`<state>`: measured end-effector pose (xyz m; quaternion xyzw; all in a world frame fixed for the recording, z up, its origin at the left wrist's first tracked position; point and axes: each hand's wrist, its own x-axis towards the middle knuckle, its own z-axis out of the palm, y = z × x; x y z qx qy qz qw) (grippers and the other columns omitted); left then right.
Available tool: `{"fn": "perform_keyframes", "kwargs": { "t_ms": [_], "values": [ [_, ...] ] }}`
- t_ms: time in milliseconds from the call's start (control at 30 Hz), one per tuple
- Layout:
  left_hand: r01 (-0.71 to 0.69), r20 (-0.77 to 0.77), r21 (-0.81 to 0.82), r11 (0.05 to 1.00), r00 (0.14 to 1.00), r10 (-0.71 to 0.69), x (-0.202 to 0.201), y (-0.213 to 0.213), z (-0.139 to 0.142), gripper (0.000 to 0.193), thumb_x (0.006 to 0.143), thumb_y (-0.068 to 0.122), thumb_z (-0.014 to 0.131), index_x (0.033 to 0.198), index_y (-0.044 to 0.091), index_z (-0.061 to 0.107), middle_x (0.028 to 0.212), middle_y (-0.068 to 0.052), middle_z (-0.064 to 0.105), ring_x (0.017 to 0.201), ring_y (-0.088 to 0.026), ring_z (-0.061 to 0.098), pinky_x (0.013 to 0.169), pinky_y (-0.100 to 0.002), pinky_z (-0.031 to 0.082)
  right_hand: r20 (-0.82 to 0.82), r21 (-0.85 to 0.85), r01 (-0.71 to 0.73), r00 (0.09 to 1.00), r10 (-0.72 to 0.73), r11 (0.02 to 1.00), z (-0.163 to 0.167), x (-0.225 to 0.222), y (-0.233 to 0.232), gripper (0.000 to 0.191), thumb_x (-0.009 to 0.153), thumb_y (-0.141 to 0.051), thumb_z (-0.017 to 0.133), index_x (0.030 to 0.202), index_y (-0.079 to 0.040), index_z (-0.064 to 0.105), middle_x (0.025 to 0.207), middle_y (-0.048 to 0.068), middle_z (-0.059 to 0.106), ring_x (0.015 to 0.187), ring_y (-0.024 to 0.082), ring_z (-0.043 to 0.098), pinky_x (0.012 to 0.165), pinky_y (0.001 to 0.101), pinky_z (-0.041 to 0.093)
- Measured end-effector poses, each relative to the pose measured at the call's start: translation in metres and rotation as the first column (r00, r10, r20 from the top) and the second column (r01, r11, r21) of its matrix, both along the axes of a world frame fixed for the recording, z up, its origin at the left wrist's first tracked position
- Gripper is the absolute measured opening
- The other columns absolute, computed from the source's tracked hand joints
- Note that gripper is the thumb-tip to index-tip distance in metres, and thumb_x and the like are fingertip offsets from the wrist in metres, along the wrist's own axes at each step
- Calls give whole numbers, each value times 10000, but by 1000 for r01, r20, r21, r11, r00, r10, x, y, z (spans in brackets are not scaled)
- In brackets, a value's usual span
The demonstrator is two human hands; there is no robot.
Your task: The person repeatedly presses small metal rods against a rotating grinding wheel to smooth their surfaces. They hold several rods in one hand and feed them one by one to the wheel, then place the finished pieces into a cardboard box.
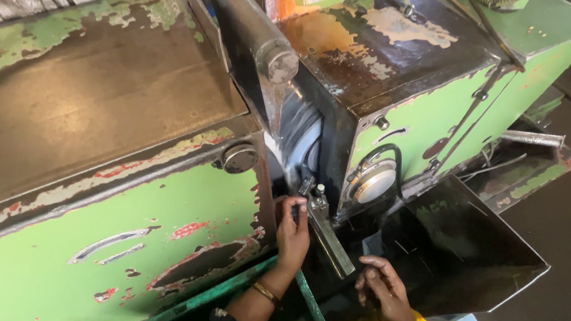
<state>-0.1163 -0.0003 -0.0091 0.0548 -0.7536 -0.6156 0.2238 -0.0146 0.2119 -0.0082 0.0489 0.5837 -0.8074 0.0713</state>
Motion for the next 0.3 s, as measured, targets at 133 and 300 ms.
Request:
{"fn": "perform_keyframes", "kwargs": {
  "t_ms": [133,300],
  "values": [
    [-18,90,11,1000,996,17,-7,0,-8,193,1053,269,515,1186,129,523,1052,-99,673,1013,-293,688,915,-392,509,-30,21,-3,1000,4,1000,18,5,-5,264,978,-130,558,1213,-34,630,807,88,614,664,146,567,593,282,469],
    [-3,134,76,997,991,-8,-13,0,-17,207,1075,303,476,1195,135,493,1067,-89,671,1002,-278,699,933,-388,503,-13,-10,-18,1000,18,1000,26,8,-6,271,979,-159,572,1225,-56,620,812,80,609,649,148,541,573,286,429]
  ]
}}
